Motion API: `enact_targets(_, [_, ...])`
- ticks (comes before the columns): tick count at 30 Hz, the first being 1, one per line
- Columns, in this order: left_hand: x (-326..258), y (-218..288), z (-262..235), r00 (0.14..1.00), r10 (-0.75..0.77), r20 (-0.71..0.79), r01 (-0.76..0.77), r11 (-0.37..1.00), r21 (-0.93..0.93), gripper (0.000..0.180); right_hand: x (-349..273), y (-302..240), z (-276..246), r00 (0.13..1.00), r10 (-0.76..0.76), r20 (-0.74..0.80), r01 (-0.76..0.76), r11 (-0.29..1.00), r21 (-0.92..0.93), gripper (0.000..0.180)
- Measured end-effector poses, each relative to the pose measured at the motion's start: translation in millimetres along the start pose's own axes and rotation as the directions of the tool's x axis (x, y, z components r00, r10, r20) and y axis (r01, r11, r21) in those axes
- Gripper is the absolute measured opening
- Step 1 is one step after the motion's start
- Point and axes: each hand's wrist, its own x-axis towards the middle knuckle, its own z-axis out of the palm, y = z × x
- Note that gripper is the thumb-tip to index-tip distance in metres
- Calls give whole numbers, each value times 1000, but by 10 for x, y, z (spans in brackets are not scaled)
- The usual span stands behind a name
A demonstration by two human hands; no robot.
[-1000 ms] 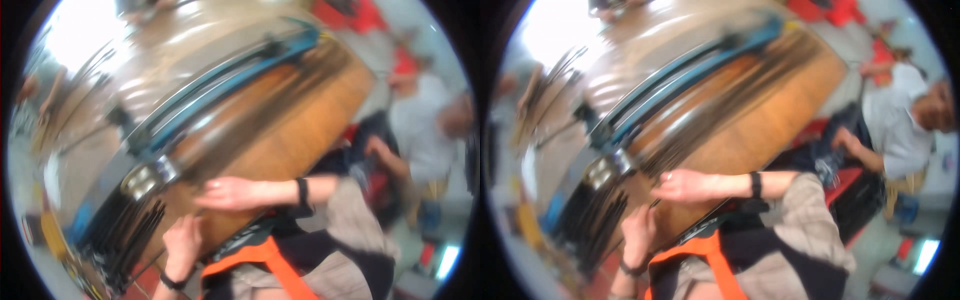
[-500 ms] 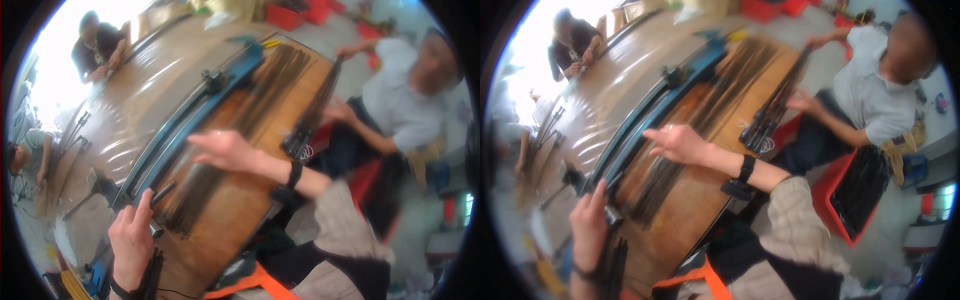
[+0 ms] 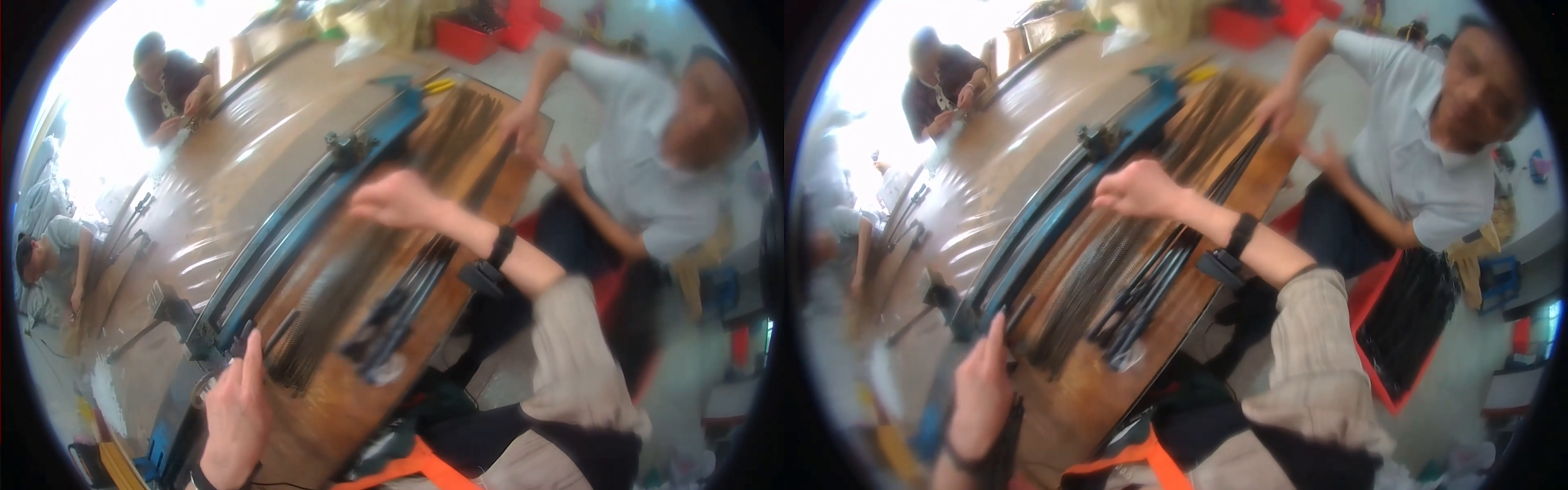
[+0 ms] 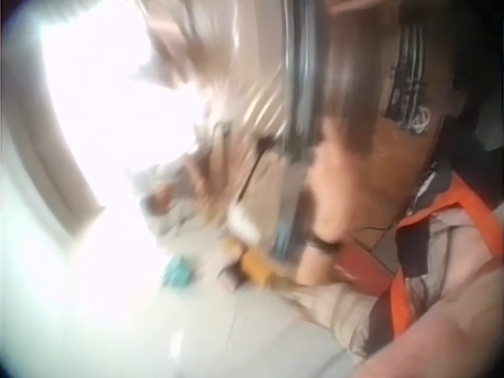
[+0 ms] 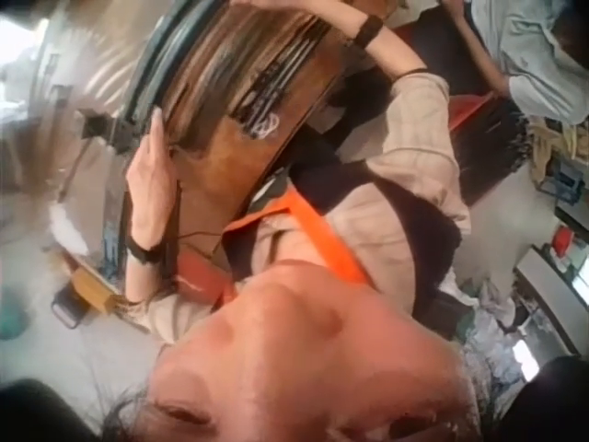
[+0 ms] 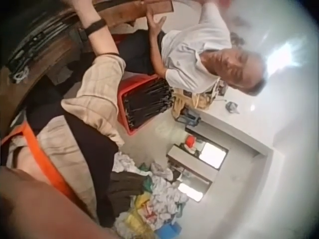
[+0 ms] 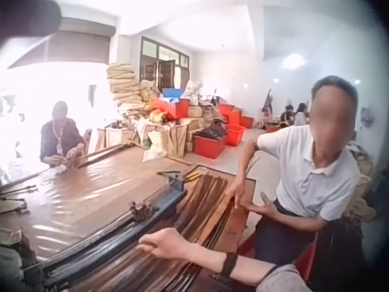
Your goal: Assembling long thin strips into a mechanical fixture as part of a production line process.
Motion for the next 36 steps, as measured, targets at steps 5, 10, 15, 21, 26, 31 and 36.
enact_targets(5, [-215,289,4,995,-81,64,89,987,-131,53,6,69,-6,995,-43,-93,39,998,-49,24])
enact_targets(10, [-373,388,135,991,-127,46,134,974,-185,54,128,-216,118,996,-49,72,57,992,-113,22])
enact_targets(15, [-482,346,251,972,-226,58,233,953,-195,49,96,-625,301,990,-129,-52,131,991,35,29])
enact_targets(21, [-590,146,357,985,-168,-28,161,973,-163,39,140,-1327,642,989,-60,-133,85,978,188,35])
enact_targets(26, [-769,-117,250,964,-187,-191,172,981,-93,34,198,-1330,688,989,134,-70,-115,967,229,36])
enact_targets(31, [-898,-191,163,954,-253,-163,247,967,-55,35,267,-1755,773,984,4,-177,51,950,309,39])
enact_targets(36, [-1043,-322,68,944,-285,-166,292,956,17,40,372,-1830,827,943,-155,-296,271,874,404,43])
